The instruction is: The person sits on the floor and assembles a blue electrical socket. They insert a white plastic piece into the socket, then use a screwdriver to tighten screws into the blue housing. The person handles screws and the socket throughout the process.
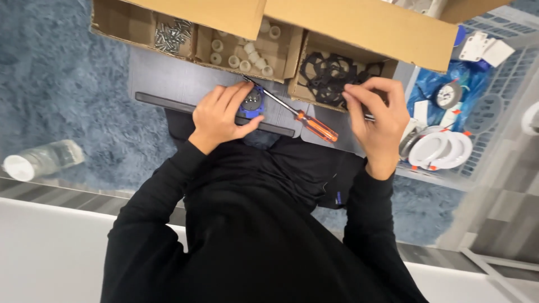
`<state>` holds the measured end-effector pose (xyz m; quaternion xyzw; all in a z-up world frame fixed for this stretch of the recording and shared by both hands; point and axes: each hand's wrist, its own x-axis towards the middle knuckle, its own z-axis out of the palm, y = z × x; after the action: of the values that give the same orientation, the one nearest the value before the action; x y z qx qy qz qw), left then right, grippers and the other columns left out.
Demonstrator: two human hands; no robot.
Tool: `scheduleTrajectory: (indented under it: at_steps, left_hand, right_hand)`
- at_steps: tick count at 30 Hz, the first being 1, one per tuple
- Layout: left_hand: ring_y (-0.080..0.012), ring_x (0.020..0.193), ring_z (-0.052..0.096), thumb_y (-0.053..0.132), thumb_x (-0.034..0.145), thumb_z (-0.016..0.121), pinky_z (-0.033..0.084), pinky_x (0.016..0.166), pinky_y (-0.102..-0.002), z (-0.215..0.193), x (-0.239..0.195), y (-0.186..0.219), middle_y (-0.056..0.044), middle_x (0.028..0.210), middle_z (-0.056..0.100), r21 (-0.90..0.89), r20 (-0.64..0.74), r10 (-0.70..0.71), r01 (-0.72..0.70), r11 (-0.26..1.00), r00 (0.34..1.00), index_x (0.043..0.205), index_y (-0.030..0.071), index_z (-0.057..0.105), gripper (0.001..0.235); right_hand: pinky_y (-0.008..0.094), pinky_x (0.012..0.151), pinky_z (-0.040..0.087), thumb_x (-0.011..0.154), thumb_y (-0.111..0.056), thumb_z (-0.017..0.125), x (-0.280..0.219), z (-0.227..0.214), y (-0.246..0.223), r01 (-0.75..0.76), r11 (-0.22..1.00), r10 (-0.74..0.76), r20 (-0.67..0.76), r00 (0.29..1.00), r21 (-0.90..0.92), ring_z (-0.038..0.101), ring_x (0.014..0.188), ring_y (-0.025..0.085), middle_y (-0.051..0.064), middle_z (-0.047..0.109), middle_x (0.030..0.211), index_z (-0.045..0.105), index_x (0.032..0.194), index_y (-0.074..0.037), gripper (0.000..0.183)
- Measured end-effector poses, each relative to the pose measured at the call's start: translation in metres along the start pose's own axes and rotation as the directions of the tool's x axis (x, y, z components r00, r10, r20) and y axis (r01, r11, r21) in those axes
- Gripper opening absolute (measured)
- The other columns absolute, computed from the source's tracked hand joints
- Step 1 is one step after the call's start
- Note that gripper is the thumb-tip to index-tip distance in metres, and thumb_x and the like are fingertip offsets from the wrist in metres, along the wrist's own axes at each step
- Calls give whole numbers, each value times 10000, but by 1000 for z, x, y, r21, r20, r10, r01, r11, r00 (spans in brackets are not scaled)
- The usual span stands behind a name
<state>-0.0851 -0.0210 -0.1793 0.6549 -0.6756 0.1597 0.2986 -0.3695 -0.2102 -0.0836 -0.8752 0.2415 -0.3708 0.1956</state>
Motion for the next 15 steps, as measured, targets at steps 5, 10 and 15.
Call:
scheduleTrajectory:
  at_steps: [5, 10, 15]
  left_hand:
    - [-227, 885, 700, 611, 1006, 698, 583, 820, -315, -6, 2, -1, -52, 1230, 767, -43, 0, -27, 27, 999, 1000, 1380, 92, 761, 642]
    - [-269, 977, 723, 544, 1011, 745, 571, 835, -372, -17, 5, -4, -80, 1278, 756, -210, 47, -51, 60, 976, 998, 1419, 63, 709, 631]
    - [-298, 1066, 721, 508, 1032, 783, 565, 872, -399, -18, -9, -19, -101, 1415, 716, -339, 135, -48, 92, 936, 990, 1466, 61, 662, 635]
  right_hand:
    - [482, 873, 628, 1075, 53, 851, -13, -2, -2, -8, 998, 16, -121, 993, 67, 731, 1043, 410, 238, 716, 1161, 834, 1123, 44, 52]
    - [479, 860, 600, 1138, 40, 723, -22, 9, -43, -16, 993, 47, -258, 965, 121, 701, 1056, 428, 294, 705, 1162, 737, 1148, 122, 84]
    - [494, 868, 579, 1158, 13, 652, -32, 40, -81, -5, 992, 53, -385, 921, 127, 681, 1031, 451, 338, 663, 1137, 659, 1128, 156, 147]
